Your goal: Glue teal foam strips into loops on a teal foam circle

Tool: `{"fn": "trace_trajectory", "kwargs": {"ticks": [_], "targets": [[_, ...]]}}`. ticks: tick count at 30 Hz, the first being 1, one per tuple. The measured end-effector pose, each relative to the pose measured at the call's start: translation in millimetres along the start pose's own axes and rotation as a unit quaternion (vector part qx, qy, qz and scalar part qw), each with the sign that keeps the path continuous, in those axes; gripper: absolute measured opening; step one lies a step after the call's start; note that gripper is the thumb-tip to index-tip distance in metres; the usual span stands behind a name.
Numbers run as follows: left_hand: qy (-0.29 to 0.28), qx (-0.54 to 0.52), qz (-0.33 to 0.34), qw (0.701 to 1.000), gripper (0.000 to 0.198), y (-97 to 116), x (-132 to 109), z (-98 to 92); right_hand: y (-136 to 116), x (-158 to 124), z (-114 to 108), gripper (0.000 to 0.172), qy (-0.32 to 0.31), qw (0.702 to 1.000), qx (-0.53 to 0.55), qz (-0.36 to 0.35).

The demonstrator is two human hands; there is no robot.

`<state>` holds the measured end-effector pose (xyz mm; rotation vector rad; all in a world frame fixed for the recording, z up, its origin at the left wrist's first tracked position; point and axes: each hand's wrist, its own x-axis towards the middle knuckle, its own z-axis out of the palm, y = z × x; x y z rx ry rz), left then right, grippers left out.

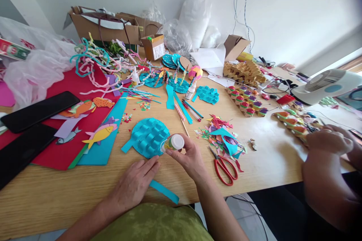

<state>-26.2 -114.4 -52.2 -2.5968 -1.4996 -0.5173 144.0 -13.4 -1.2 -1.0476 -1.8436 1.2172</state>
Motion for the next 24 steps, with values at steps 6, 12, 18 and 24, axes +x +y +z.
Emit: {"fn": "trace_trajectory", "kwargs": {"ticks": [6, 12, 18, 24], "targets": [[0.005, -0.003, -0.008, 1.000, 0.047, 0.1, -1.5, 2.5, -1.1, -0.5, 0.3, 0.020, -0.008, 1.000, -0.015, -0.001], [0.001, -0.002, 0.002, 1.000, 0.045, 0.0, -0.1, 0.6, -1.9, 0.7, 3.0, 0.017, -0.005, 1.000, -0.009, -0.027], [-0.001, 0.008, -0.004, 1.000, 0.045, 1.0, 2.0, -3.0, -1.3, 2.7, 6.4, 0.018, -0.001, 0.998, 0.044, -0.037], [0.000, 0.008, -0.005, 1.000, 0.043, 0.6, 0.9, -0.1, 4.1, 2.0, 6.4, 0.017, 0.021, 0.999, 0.036, -0.033]]}}
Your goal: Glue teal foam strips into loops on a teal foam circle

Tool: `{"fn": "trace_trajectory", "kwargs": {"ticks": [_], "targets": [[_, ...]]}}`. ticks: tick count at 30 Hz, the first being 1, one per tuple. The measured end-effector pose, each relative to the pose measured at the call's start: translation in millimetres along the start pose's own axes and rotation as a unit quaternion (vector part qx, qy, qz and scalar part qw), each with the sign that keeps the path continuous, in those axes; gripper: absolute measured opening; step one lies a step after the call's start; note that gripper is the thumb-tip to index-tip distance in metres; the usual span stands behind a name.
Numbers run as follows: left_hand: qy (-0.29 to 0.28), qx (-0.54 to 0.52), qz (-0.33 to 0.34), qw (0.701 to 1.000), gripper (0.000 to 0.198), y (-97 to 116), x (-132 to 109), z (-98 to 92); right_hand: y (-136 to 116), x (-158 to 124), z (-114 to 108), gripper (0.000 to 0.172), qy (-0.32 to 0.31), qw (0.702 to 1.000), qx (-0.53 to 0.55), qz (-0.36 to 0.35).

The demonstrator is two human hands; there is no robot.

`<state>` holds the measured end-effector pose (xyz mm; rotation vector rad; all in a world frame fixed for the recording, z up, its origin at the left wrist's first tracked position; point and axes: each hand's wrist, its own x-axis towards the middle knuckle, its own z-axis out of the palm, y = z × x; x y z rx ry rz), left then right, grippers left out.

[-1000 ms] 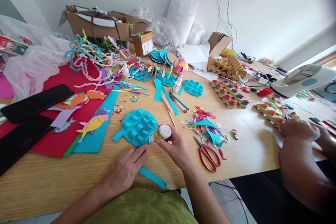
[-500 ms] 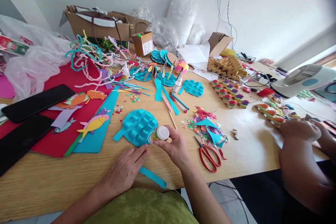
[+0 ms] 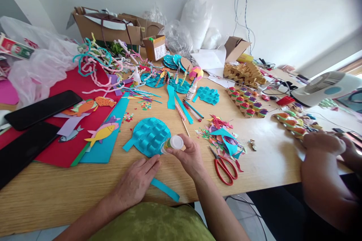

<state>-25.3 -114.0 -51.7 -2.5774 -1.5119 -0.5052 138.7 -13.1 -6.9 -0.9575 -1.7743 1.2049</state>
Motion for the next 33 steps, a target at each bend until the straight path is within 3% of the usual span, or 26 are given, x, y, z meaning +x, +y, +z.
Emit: {"fn": "trace_trajectory", "kwargs": {"ticks": [12, 21, 24, 33], "targets": [[0.006, -0.002, 0.003, 1.000, 0.042, -0.3, 0.1, 1.7, -1.9, 1.2, 3.7, 0.021, 0.009, 0.999, -0.042, -0.015], [0.009, 0.009, 0.005, 1.000, 0.042, -0.6, -0.2, 3.7, -19.6, -1.3, -0.8, 0.017, -0.055, 0.985, -0.162, 0.007], [0.002, 0.010, 0.003, 1.000, 0.042, -0.6, -0.3, 4.1, -20.5, -0.7, -3.4, 0.027, -0.066, 0.987, -0.143, 0.017], [-0.052, 0.013, -0.021, 0.998, 0.045, 0.3, -2.7, 3.1, -3.5, 0.1, -11.0, 0.027, -0.035, 0.995, 0.054, 0.070]]}}
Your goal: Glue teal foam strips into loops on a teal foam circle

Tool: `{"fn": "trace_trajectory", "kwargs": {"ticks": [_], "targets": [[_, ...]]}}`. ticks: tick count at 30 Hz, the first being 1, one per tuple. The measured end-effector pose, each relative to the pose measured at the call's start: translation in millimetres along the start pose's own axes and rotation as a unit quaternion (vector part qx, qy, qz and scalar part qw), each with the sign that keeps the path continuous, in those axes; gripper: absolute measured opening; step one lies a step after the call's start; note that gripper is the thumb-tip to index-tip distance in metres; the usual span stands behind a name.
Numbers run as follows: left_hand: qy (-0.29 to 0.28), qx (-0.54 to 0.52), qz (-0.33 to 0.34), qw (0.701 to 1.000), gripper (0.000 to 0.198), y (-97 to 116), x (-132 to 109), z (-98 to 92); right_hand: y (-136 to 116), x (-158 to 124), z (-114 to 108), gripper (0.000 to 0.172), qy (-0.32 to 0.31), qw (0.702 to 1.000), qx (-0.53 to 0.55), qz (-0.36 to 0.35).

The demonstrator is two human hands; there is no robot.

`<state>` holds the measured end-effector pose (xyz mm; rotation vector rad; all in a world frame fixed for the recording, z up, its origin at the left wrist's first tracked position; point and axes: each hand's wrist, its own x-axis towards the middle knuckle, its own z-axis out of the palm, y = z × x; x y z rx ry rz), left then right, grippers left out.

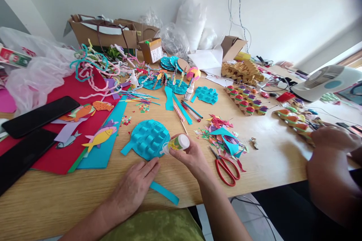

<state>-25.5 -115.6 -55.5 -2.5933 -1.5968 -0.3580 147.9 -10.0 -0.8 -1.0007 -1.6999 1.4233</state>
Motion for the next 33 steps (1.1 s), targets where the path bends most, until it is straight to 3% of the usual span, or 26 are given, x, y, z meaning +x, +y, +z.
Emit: {"fn": "trace_trajectory", "kwargs": {"ticks": [7, 17, 23, 33], "targets": [[-0.004, 0.006, 0.001, 1.000, 0.044, -6.7, 3.0, 1.7, 2.3, 7.8, -0.7, 0.024, -0.027, 0.998, -0.056, -0.020], [0.064, 0.049, 0.071, 0.994, 0.038, -19.9, 11.1, -7.1, -12.3, 27.3, 0.6, 0.018, -0.056, 0.982, -0.179, -0.028], [0.036, 0.083, 0.041, 0.995, 0.038, -17.1, 6.1, -6.7, -9.0, 36.5, 3.5, 0.020, -0.068, 0.981, -0.179, -0.030], [0.066, 0.103, 0.050, 0.991, 0.040, -34.2, 9.4, 4.5, -9.0, 47.8, 4.7, 0.023, -0.070, 0.981, -0.173, -0.057]]}}
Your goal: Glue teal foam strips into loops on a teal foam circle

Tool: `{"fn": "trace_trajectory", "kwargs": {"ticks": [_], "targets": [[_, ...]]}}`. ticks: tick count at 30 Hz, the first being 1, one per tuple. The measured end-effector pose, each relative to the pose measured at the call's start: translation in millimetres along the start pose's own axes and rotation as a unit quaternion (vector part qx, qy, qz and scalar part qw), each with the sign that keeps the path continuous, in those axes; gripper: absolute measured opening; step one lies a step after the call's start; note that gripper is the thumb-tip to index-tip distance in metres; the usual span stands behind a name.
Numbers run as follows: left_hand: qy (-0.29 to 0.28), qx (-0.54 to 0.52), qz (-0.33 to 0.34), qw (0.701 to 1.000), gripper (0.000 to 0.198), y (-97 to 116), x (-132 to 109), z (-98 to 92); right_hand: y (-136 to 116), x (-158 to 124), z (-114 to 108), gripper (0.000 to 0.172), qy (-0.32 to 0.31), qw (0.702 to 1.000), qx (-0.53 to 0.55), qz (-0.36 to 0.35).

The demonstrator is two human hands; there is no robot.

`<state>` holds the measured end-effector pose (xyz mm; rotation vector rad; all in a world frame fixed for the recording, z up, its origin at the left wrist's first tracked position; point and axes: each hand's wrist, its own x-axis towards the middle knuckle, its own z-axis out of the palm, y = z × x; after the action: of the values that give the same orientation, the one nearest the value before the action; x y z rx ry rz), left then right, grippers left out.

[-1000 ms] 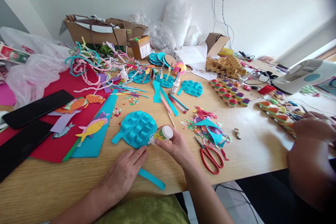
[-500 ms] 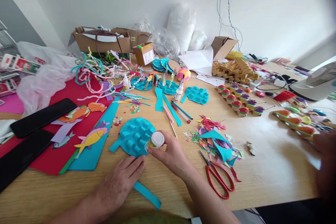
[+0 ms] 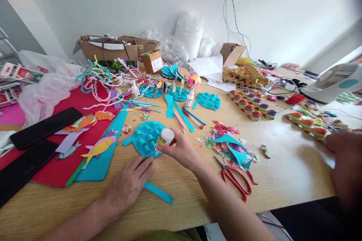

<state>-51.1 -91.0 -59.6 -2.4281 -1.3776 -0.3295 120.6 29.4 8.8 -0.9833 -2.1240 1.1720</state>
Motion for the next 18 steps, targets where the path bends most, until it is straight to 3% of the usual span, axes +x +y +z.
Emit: {"fn": "trace_trajectory", "kwargs": {"ticks": [9, 18], "targets": [[0.009, -0.004, 0.030, 0.999, 0.046, -5.1, 4.2, 4.0, -9.3, 0.5, 2.2, 0.024, 0.019, 0.998, -0.063, -0.013], [-0.006, -0.050, 0.005, 0.999, 0.040, -4.2, 4.1, 1.7, -4.3, -7.0, 7.1, 0.022, 0.021, 0.996, -0.071, -0.049]]}}
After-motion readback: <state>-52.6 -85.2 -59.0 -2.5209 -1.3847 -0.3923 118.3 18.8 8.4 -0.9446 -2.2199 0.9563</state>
